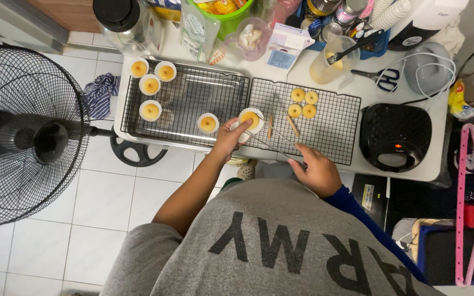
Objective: The person assembles small cupcakes by placing cooked yellow rings into white paper liners using tongs. They work at a kitchen counter, transferring the rings from a wire cooling rack to a metal tray, arranging them in rows.
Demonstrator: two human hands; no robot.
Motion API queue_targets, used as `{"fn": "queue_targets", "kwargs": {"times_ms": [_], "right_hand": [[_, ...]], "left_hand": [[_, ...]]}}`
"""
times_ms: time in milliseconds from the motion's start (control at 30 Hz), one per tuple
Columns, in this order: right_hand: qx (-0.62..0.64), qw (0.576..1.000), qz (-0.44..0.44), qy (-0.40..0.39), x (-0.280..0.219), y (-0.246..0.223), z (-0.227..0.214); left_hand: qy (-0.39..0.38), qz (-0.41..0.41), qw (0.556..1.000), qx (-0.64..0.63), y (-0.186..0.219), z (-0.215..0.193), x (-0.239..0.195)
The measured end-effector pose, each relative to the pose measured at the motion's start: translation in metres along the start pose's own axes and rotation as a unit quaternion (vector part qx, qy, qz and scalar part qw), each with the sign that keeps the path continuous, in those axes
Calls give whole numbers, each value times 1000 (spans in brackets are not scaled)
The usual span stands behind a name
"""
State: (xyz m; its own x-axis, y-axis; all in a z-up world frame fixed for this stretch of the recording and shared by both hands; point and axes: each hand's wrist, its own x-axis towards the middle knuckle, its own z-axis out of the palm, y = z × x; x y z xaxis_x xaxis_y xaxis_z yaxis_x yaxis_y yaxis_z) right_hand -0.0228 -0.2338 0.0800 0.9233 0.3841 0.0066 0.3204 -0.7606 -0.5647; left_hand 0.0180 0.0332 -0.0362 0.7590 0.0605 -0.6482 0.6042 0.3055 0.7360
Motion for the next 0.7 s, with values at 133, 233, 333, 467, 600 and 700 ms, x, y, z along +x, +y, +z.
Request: {"fn": "queue_targets", "kwargs": {"times_ms": [133,233,333,467,600,700], "right_hand": [[59,997,58,-11,-2,4,4],[207,972,103,-44,-2,22,18],[272,943,145,-129,5,47,35],[314,922,147,-172,6,56,47],[312,893,237,-218,17,43,49],[331,869,274,-246,24,35,51]], "left_hand": [[10,-6,999,-41,3,-6,2],[-10,-2,996,-86,3,-13,4],[-34,-25,996,-73,3,-17,2],[-50,-49,996,-58,3,-21,-5],[-40,-64,995,-67,0,-28,-7],[-40,-55,995,-71,-6,-38,-7]]}}
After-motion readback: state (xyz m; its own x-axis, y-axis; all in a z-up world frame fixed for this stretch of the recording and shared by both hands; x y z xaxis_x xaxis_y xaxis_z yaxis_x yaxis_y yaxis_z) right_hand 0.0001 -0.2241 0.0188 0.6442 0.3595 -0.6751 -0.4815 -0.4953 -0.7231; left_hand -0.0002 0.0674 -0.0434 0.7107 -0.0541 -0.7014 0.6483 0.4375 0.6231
